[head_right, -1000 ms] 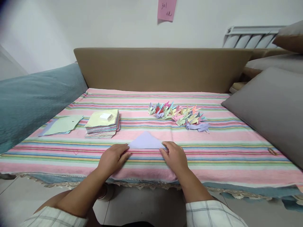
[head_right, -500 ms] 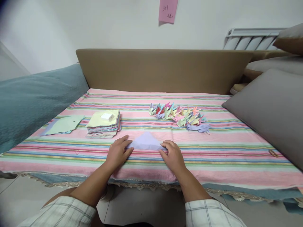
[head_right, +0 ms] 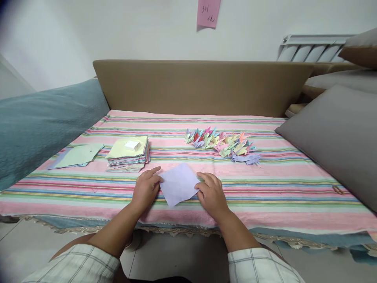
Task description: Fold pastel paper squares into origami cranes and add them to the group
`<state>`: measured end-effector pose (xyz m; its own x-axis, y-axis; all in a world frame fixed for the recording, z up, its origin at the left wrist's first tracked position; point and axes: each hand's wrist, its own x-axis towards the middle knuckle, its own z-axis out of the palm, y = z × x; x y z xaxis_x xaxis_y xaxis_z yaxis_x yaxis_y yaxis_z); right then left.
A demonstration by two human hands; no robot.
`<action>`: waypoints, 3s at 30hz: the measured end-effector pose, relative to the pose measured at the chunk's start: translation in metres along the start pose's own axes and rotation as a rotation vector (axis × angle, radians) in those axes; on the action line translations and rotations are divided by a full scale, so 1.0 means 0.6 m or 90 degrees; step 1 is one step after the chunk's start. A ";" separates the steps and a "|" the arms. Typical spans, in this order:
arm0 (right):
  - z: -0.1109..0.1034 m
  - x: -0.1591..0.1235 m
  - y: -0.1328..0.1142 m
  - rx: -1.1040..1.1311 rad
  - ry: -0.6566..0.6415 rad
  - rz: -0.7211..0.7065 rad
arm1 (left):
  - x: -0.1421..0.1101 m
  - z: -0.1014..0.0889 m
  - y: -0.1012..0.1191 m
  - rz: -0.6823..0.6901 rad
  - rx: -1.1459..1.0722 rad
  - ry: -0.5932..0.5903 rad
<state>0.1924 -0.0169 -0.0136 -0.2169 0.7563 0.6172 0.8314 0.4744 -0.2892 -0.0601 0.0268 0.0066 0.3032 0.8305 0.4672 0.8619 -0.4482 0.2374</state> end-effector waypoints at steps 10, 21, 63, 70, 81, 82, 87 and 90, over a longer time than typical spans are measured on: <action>-0.009 0.001 -0.030 -0.113 0.023 0.002 | -0.025 -0.036 0.041 0.201 -0.102 0.022; -0.002 -0.012 -0.068 -0.055 0.032 -0.044 | -0.033 0.002 0.043 0.247 0.024 0.063; -0.028 0.003 0.049 0.068 -0.162 0.134 | -0.003 -0.023 -0.016 -0.012 -0.077 -0.123; -0.016 0.002 0.047 0.044 -0.126 0.138 | -0.002 -0.020 -0.019 0.018 -0.074 -0.108; 0.000 0.004 0.038 0.001 -0.081 0.184 | -0.005 -0.016 -0.002 0.008 0.013 -0.095; 0.000 0.004 0.039 0.005 -0.079 0.186 | -0.005 -0.016 -0.002 0.005 0.016 -0.096; 0.000 0.004 0.038 0.020 -0.071 0.187 | -0.008 -0.010 0.004 0.043 0.052 -0.040; 0.002 0.003 0.037 0.019 -0.067 0.191 | -0.016 0.004 0.018 0.198 0.057 -0.025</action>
<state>0.2095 -0.0043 -0.0198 -0.0169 0.9066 0.4217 0.8511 0.2344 -0.4698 -0.0524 0.0149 0.0029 0.5713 0.6715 0.4719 0.7574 -0.6528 0.0119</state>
